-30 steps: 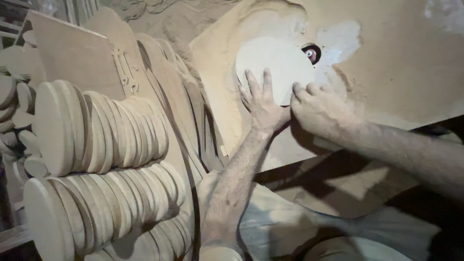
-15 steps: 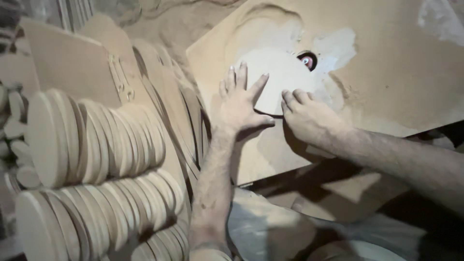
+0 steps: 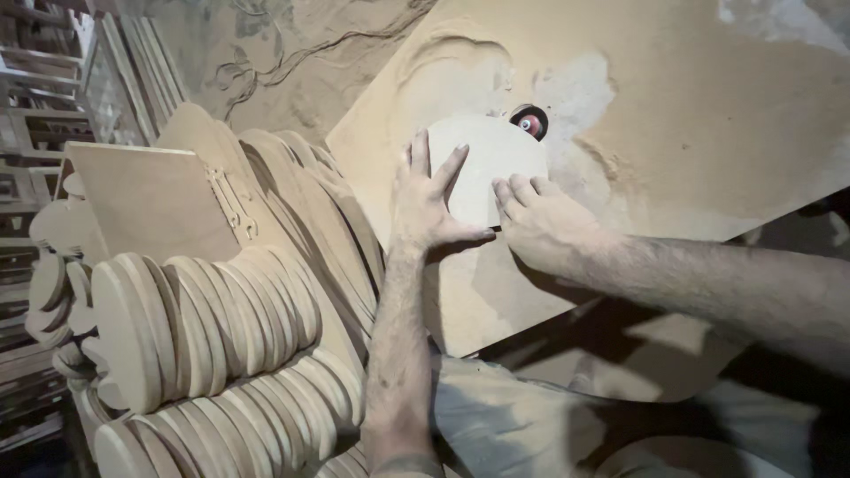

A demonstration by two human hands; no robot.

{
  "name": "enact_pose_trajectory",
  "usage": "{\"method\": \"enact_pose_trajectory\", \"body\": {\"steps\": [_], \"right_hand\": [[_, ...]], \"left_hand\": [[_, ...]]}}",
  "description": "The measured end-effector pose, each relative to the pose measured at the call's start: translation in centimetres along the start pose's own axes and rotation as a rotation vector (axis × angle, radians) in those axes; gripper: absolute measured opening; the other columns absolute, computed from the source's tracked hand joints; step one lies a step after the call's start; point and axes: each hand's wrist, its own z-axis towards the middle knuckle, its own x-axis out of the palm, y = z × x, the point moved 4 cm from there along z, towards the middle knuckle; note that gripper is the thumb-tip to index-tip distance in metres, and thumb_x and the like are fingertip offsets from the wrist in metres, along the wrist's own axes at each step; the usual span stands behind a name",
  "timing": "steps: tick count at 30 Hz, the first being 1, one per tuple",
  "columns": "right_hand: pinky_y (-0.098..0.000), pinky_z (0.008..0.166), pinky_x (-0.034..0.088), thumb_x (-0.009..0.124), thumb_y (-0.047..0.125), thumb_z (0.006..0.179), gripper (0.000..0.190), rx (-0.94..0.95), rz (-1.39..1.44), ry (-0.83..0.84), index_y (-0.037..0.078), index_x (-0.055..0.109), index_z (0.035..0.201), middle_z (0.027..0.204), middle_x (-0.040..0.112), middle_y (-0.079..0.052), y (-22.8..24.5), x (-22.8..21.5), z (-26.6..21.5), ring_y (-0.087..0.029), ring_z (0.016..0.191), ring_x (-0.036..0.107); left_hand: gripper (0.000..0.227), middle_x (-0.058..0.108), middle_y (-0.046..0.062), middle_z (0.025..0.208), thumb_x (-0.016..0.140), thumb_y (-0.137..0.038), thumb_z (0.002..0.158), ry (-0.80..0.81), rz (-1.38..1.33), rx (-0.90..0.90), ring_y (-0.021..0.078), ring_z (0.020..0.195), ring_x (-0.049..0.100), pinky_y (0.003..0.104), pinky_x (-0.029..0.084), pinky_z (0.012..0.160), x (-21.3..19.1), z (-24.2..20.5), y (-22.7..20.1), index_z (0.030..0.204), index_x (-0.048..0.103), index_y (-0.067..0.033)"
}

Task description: The person sits on the floor and repeatedly sands the edges of small wooden discs using a handheld sanding tool. They pick up each disc from a stack, sand it, and place it back on the stack.

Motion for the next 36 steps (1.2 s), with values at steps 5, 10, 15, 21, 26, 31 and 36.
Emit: {"method": "enact_pose_trajectory", "body": {"steps": [5,10,15,21,26,31,36], "right_hand": [[-0.048,0.104,0.044,0.061,0.023,0.086,0.056,0.06,0.012,-0.135,-0.014,0.058,0.128,0.145,0.05,-0.029,-0.1,0.2,0.1,-0.041,0.132,0.049],[-0.0507,0.113,0.038,0.059,0.022,0.078,0.071,0.027,-0.056,-0.036,-0.013,0.048,0.138,0.151,0.044,-0.029,-0.1,0.2,-0.2,-0.042,0.14,0.044],[-0.0479,0.109,0.038,0.052,0.021,0.084,0.064,0.0,-0.063,-0.026,-0.016,0.047,0.137,0.151,0.044,-0.031,0.5,0.5,-0.5,-0.043,0.14,0.045],[-0.0475,0.108,0.04,0.049,0.022,0.087,0.061,0.02,-0.07,-0.14,-0.014,0.049,0.136,0.146,0.048,-0.03,1.2,1.6,-0.2,-0.041,0.135,0.048],[-0.0461,0.107,0.042,0.049,0.023,0.089,0.058,0.012,-0.061,-0.109,-0.013,0.05,0.135,0.146,0.048,-0.029,1.3,1.4,-0.4,-0.04,0.135,0.049],[-0.0457,0.108,0.039,0.061,0.022,0.081,0.065,-0.023,-0.057,-0.04,-0.013,0.049,0.135,0.152,0.045,-0.03,1.0,0.2,-0.9,-0.042,0.139,0.045],[-0.0438,0.109,0.039,0.067,0.02,0.075,0.07,-0.002,-0.012,-0.058,-0.013,0.051,0.134,0.148,0.046,-0.028,0.5,-0.3,-0.9,-0.039,0.136,0.045]], "left_hand": [[0.12,0.036,0.034,0.153,0.095,-0.063,0.037,-0.011,0.061,-0.11,0.056,0.134,0.04,0.064,0.041,0.107,-0.6,-0.3,-1.3,0.143,0.06,-0.0178],[0.114,0.038,0.032,0.153,0.093,-0.068,0.047,-0.061,0.088,-0.195,0.0519,0.131,0.046,0.059,0.044,0.109,-0.9,-1.2,-2.5,0.144,0.059,-0.0174],[0.111,0.037,0.033,0.153,0.091,-0.066,0.048,-0.097,0.115,-0.28,0.0533,0.133,0.043,0.06,0.043,0.108,-0.3,-1.9,-3.1,0.144,0.06,-0.0186],[0.11,0.035,0.033,0.151,0.091,-0.062,0.049,-0.172,0.067,-0.364,0.0559,0.137,0.037,0.068,0.042,0.103,1.4,-2.9,-3.2,0.145,0.059,-0.0178],[0.105,0.035,0.033,0.151,0.087,-0.062,0.055,-0.229,0.027,-0.436,0.0543,0.137,0.037,0.069,0.043,0.104,2.5,-3.6,-3.5,0.146,0.057,-0.0177],[0.099,0.032,0.036,0.153,0.087,-0.06,0.059,-0.192,0.069,-0.568,0.0588,0.136,0.034,0.075,0.037,0.099,3.0,-3.8,-4.4,0.145,0.059,-0.0186],[0.088,0.031,0.038,0.155,0.08,-0.059,0.072,-0.188,0.08,-0.699,0.0608,0.137,0.032,0.076,0.036,0.101,3.1,-3.5,-5.4,0.148,0.057,-0.0228]]}}
